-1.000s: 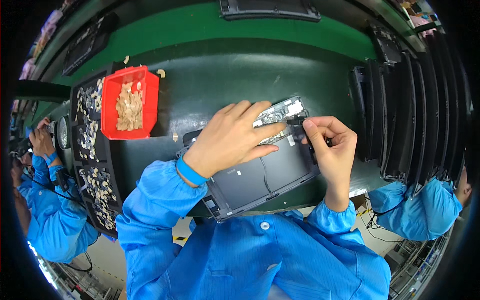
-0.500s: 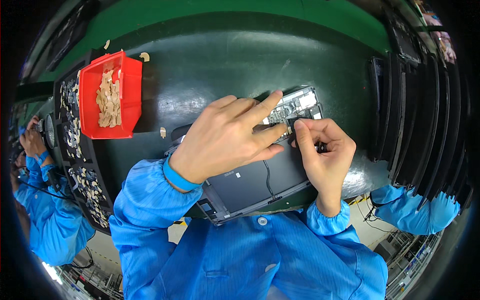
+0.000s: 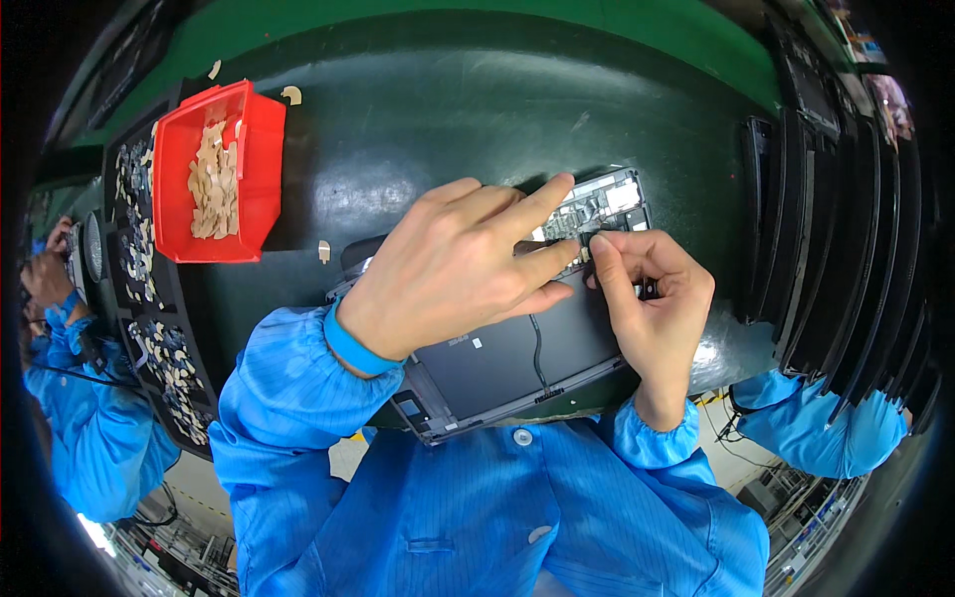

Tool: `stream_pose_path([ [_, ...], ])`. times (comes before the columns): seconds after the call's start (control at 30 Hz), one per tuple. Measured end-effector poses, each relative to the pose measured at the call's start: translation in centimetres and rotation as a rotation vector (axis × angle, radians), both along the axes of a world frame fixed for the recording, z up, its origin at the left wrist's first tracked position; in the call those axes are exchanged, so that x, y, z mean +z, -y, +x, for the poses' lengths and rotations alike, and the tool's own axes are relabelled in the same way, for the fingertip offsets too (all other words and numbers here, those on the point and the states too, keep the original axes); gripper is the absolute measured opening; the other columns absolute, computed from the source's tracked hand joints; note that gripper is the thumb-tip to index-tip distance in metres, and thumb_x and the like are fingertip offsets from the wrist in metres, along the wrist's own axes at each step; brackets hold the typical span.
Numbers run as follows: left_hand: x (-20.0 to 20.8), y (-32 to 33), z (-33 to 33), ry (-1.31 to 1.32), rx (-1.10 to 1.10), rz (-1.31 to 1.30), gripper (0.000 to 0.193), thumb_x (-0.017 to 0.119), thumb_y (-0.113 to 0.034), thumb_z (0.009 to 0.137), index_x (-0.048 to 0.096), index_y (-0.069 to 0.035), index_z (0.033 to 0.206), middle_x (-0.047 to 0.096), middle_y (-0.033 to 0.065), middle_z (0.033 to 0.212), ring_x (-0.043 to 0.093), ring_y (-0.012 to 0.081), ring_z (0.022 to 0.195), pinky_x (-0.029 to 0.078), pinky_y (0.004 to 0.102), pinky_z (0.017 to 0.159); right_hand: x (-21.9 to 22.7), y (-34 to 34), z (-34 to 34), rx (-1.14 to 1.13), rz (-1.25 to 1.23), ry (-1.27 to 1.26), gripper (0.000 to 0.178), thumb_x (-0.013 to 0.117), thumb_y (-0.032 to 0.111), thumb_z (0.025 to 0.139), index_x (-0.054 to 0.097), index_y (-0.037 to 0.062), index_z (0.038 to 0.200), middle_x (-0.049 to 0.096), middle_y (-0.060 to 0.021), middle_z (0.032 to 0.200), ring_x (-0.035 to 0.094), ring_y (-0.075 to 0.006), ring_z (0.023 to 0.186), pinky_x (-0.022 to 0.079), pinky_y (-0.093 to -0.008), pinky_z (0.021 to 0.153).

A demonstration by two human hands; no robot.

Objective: The person connects circuit boards and routes ribbon cables inside an electronic device housing by hand, attaching small connectors to link the components.

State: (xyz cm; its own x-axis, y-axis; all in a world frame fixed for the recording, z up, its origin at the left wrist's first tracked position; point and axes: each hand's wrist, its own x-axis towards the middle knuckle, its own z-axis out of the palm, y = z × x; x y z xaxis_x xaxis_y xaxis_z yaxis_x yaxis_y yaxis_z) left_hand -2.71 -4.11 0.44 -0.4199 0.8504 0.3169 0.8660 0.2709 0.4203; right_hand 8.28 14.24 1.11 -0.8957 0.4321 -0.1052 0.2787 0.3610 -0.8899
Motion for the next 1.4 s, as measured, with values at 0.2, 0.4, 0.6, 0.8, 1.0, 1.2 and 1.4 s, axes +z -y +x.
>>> stream_pose_path([
  [0.2, -0.1, 0.0, 0.0, -0.015, -0.003, -0.003, 0.036, 0.084, -0.037, 0.074, 0.080, -0.016, 0.103, 0.065, 0.0133, 0.137, 0.070, 0.0222, 0.094, 0.055, 0.0345, 0.075, 0.3, -0.1, -0.3, 0.035, -0.026, 0.006, 0.008, 0.073, 0.003, 0.094, 0.073, -0.0046, 0.097, 0.074, -0.0067, 0.076, 0.068, -0.0077, 0.067, 0.051, -0.0216, 0.062],
  [0.4, -0.2, -0.1, 0.1, -0.033, 0.001, -0.006, 0.036, 0.084, -0.036, 0.073, 0.080, -0.016, 0.103, 0.064, 0.0125, 0.138, 0.069, 0.0215, 0.094, 0.055, 0.0346, 0.075, 0.2, -0.1, -0.4, 0.042, -0.047, -0.003, 0.007, 0.072, 0.002, 0.094, 0.073, -0.0046, 0.096, 0.073, -0.0064, 0.075, 0.066, -0.0069, 0.066, 0.051, -0.0216, 0.062],
  [0.6, 0.0, -0.3, 0.0, -0.032, 0.001, 0.016, 0.034, 0.084, -0.033, 0.072, 0.079, -0.017, 0.102, 0.064, 0.0114, 0.137, 0.069, 0.0230, 0.092, 0.056, 0.0367, 0.075, 0.1, -0.2, -0.5, 0.051, -0.032, -0.002, 0.008, 0.072, 0.004, 0.094, 0.073, -0.0036, 0.097, 0.073, -0.0073, 0.073, 0.066, -0.0073, 0.065, 0.050, -0.0228, 0.060],
  [0.8, 0.5, -0.5, 0.3, -0.075, 0.015, -0.062, 0.032, 0.082, -0.034, 0.076, 0.078, -0.017, 0.104, 0.064, 0.0116, 0.136, 0.069, 0.0245, 0.092, 0.057, 0.0375, 0.076, 1.0, -0.8, -0.5, 0.145, 0.073, 0.014, 0.015, 0.071, 0.010, 0.096, 0.070, -0.0030, 0.103, 0.072, -0.0084, 0.070, 0.066, -0.0093, 0.062, 0.049, -0.0240, 0.055],
  [1.0, 2.1, -1.6, 1.0, 0.002, 0.009, -0.108, 0.032, 0.080, -0.032, 0.082, 0.075, -0.015, 0.109, 0.063, 0.0128, 0.136, 0.070, 0.0284, 0.094, 0.052, 0.0417, 0.090, 3.4, -3.4, 1.2, -0.004, -0.045, 0.058, 0.025, 0.065, 0.010, 0.102, 0.055, 0.0003, 0.123, 0.069, -0.0051, 0.075, 0.059, -0.0047, 0.061, 0.045, -0.0212, 0.051],
  [1.2, 0.8, -4.8, 3.1, 0.292, -0.066, 0.126, 0.023, 0.076, -0.019, 0.089, 0.073, -0.009, 0.109, 0.075, 0.0081, 0.094, 0.069, 0.0247, 0.092, 0.048, 0.0382, 0.087, 1.1, -5.1, 1.5, 0.050, -0.327, -0.110, 0.026, 0.065, 0.007, 0.101, 0.056, 0.0007, 0.125, 0.070, -0.0050, 0.086, 0.060, -0.0055, 0.068, 0.047, -0.0199, 0.057],
  [1.4, -0.6, -5.7, 3.7, 0.073, -0.083, 0.195, 0.018, 0.075, -0.017, 0.089, 0.077, -0.009, 0.105, 0.074, 0.0057, 0.092, 0.069, 0.0202, 0.091, 0.048, 0.0344, 0.082, -3.6, -9.2, 2.5, -0.166, -0.249, -0.259, 0.025, 0.064, 0.009, 0.102, 0.057, -0.0005, 0.124, 0.070, -0.0066, 0.088, 0.062, -0.0070, 0.073, 0.049, -0.0215, 0.063],
])
